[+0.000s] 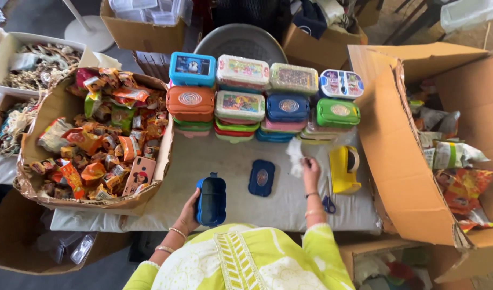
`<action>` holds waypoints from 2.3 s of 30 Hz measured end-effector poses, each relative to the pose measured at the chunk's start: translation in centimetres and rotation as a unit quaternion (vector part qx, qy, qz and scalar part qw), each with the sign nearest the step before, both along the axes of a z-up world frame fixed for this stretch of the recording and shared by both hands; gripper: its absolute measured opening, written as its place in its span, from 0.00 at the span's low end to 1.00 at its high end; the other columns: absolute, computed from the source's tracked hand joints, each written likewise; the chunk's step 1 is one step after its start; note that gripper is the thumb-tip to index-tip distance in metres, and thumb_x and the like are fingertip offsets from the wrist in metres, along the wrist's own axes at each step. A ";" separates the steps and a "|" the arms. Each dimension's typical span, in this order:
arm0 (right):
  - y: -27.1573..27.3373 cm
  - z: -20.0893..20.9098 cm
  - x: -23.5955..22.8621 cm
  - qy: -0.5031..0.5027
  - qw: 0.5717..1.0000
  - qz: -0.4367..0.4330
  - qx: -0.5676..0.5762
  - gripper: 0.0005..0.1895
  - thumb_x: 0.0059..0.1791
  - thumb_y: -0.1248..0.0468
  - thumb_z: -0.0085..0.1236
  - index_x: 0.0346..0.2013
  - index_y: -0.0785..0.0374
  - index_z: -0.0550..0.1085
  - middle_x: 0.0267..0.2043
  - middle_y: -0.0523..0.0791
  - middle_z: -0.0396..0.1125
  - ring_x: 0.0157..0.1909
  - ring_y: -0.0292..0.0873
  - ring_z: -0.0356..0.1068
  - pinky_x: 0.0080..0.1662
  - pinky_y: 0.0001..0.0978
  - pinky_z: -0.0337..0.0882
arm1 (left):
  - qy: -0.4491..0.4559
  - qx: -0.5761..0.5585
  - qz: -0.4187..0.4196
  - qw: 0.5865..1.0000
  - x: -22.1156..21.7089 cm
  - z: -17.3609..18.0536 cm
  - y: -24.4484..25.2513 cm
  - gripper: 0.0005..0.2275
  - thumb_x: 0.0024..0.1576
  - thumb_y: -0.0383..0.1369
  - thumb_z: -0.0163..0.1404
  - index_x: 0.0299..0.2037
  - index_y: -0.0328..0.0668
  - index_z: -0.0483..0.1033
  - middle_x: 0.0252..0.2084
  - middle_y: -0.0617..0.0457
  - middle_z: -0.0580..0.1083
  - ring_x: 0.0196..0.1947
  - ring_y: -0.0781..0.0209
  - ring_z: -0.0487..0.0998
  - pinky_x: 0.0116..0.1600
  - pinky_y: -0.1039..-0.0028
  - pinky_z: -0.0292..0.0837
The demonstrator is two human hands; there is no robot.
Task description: Packing snack packets into plastic containers and cleaning the containers.
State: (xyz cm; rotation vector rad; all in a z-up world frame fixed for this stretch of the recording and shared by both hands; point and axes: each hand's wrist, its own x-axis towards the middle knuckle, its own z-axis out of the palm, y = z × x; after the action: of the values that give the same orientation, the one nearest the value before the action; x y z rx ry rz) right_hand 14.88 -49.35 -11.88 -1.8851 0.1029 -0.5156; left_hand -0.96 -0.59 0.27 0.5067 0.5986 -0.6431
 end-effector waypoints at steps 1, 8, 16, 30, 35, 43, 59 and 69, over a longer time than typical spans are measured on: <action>3.0 2.0 -1.3 -0.003 1.000 0.002 0.000 0.07 0.54 0.64 0.62 0.43 0.64 0.77 0.36 0.39 0.73 0.38 0.37 0.70 0.42 0.30 0.71 | -0.003 0.000 0.002 1.000 0.2 -0.3 -0.1 0.28 0.56 0.54 0.49 0.57 0.38 0.75 0.50 0.43 0.79 0.47 0.50 0.82 0.54 0.54 0.78; 21.9 11.1 -9.5 0.100 0.912 0.381 0.117 0.10 0.54 0.64 0.55 0.49 0.63 0.74 0.45 0.44 0.71 0.46 0.38 0.72 0.49 0.30 0.73 | -0.044 0.034 0.000 0.998 1.5 -9.9 -2.8 0.27 0.57 0.53 0.52 0.57 0.40 0.75 0.50 0.49 0.79 0.45 0.56 0.82 0.53 0.62 0.79; 25.6 14.2 -11.4 0.004 0.861 0.429 -0.272 0.26 0.52 0.59 0.57 0.62 0.66 0.66 0.62 0.54 0.62 0.66 0.59 0.58 0.65 0.50 0.57 | -0.019 0.032 -0.043 0.998 1.4 -2.1 -4.6 0.28 0.55 0.55 0.51 0.59 0.43 0.73 0.49 0.50 0.79 0.43 0.54 0.81 0.51 0.60 0.80; 26.3 17.4 -12.8 0.009 0.873 0.440 -0.213 0.21 0.49 0.59 0.66 0.54 0.64 0.74 0.59 0.59 0.67 0.59 0.61 0.62 0.59 0.53 0.61 | -0.059 0.056 -0.012 0.997 2.3 -3.3 -3.3 0.30 0.55 0.56 0.51 0.59 0.41 0.74 0.51 0.50 0.79 0.48 0.57 0.80 0.53 0.63 0.76; 28.3 17.0 -13.0 0.101 0.848 0.520 -0.023 0.30 0.51 0.49 0.58 0.62 0.61 0.65 0.64 0.53 0.63 0.66 0.57 0.61 0.66 0.49 0.61 | -0.055 0.027 0.018 0.998 2.8 -1.7 -2.7 0.28 0.55 0.56 0.51 0.56 0.43 0.75 0.49 0.49 0.80 0.46 0.56 0.82 0.53 0.63 0.78; 26.7 14.3 -11.6 -0.058 0.816 0.468 -0.334 0.21 0.46 0.57 0.60 0.53 0.57 0.77 0.58 0.48 0.70 0.63 0.53 0.64 0.67 0.51 0.52 | -0.056 -0.007 -0.003 0.998 3.4 -1.7 -1.9 0.25 0.57 0.55 0.51 0.53 0.43 0.77 0.47 0.49 0.80 0.43 0.55 0.82 0.52 0.61 0.79; 28.1 19.7 -11.8 0.177 0.854 0.488 -0.027 0.20 0.50 0.51 0.65 0.45 0.65 0.76 0.38 0.46 0.72 0.39 0.42 0.71 0.43 0.31 0.71 | -0.120 0.089 0.058 0.987 5.6 -1.8 -0.6 0.26 0.58 0.53 0.45 0.65 0.57 0.65 0.60 0.55 0.71 0.59 0.59 0.72 0.65 0.62 0.65; 23.8 16.1 -7.7 0.191 0.935 0.168 0.248 0.25 0.52 0.46 0.60 0.29 0.67 0.78 0.24 0.35 0.62 0.27 0.28 0.58 0.30 0.24 0.58 | -0.249 0.048 -0.073 0.965 4.7 -2.4 0.1 0.12 0.57 0.42 0.56 0.43 0.48 0.70 0.39 0.60 0.72 0.42 0.69 0.72 0.49 0.69 0.71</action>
State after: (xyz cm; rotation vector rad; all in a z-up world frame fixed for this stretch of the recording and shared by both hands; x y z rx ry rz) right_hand 7.22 -25.57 4.17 -1.4383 0.1475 0.1169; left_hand 3.72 -0.52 -2.11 0.7782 0.1166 -0.5964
